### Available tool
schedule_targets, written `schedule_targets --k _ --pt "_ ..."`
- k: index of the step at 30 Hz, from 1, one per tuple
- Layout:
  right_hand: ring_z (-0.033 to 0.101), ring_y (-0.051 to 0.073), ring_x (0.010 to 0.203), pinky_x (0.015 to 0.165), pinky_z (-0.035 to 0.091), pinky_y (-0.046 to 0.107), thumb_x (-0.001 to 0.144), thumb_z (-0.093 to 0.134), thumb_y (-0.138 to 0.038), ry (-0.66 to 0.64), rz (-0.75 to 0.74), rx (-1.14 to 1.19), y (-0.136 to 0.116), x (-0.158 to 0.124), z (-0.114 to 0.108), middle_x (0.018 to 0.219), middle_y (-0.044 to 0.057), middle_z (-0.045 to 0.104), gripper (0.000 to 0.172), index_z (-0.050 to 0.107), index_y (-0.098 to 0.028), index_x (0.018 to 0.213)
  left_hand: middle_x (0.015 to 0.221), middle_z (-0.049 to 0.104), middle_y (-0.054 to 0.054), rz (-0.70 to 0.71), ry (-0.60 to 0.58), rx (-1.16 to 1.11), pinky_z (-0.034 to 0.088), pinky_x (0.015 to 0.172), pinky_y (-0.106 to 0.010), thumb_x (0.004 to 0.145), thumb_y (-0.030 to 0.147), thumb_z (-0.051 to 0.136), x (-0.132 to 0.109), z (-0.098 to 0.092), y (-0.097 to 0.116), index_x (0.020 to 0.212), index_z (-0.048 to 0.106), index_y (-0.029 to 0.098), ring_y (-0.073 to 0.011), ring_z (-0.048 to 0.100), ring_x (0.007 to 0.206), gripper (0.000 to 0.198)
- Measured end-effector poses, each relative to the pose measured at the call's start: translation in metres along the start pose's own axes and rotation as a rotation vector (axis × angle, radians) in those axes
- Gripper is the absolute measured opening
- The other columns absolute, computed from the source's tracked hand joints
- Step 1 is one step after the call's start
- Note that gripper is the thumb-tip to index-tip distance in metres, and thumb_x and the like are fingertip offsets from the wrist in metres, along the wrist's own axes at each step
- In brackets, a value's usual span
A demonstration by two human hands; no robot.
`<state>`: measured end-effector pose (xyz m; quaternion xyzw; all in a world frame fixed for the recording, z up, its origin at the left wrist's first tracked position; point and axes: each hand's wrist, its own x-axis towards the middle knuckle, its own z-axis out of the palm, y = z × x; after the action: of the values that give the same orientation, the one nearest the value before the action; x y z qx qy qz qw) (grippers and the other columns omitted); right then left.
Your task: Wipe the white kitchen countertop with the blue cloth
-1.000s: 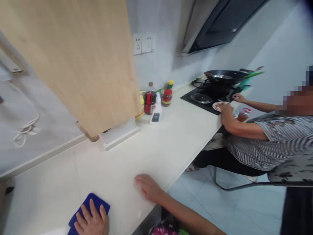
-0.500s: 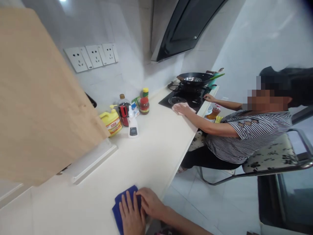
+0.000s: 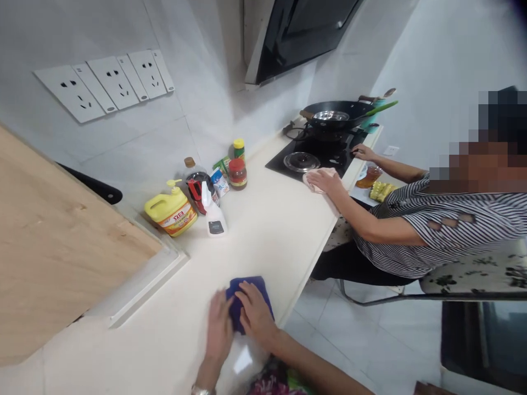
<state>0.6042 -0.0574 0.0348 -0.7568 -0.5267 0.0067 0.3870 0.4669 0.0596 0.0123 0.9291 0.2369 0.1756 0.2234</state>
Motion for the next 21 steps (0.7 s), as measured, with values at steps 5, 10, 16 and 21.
schedule_targets --k 5,10,16,21 --pt "0.028 0.036 0.148 0.121 0.028 0.062 0.083 0.055 -0.017 -0.175 -0.002 -0.065 0.002 0.014 0.02 0.153 0.021 0.041 0.056 0.05 -0.011 0.138 0.15 0.046 -0.021 -0.335 0.377 0.227 0.027 0.12 -0.063 0.096 0.027 0.04 -0.053 -0.048 -0.059 0.145 0.048 0.013 -0.0316 0.027 0.151 0.051" --pt "0.023 0.038 0.15 0.123 0.02 0.064 0.084 0.06 -0.023 -0.266 -0.02 -0.059 0.01 0.019 0.019 0.158 0.022 0.034 0.061 0.049 -0.01 0.142 0.151 0.042 -0.029 -0.551 0.443 0.396 0.03 0.116 -0.066 0.096 0.034 0.04 -0.063 -0.05 -0.061 0.145 0.046 0.006 -0.04 0.027 0.149 0.057" --pt "0.03 0.031 0.148 0.124 0.02 0.06 0.086 0.054 -0.025 -0.36 -0.172 -0.033 0.041 0.019 -0.015 0.155 0.018 0.041 0.057 0.05 -0.015 0.143 0.154 0.037 -0.03 -0.58 0.437 0.433 0.029 0.117 -0.063 0.097 0.035 0.038 -0.057 -0.045 -0.049 0.144 0.047 0.003 -0.0406 0.025 0.149 0.057" --pt "0.032 0.03 0.147 0.123 0.018 0.061 0.084 0.053 -0.022 -0.39 -0.226 -0.05 0.077 0.022 -0.049 0.154 0.017 0.044 0.057 0.052 -0.016 0.141 0.154 0.037 -0.03 -0.57 0.438 0.437 0.028 0.118 -0.062 0.097 0.034 0.041 -0.058 -0.046 -0.049 0.143 0.047 0.003 -0.0397 0.025 0.15 0.056"
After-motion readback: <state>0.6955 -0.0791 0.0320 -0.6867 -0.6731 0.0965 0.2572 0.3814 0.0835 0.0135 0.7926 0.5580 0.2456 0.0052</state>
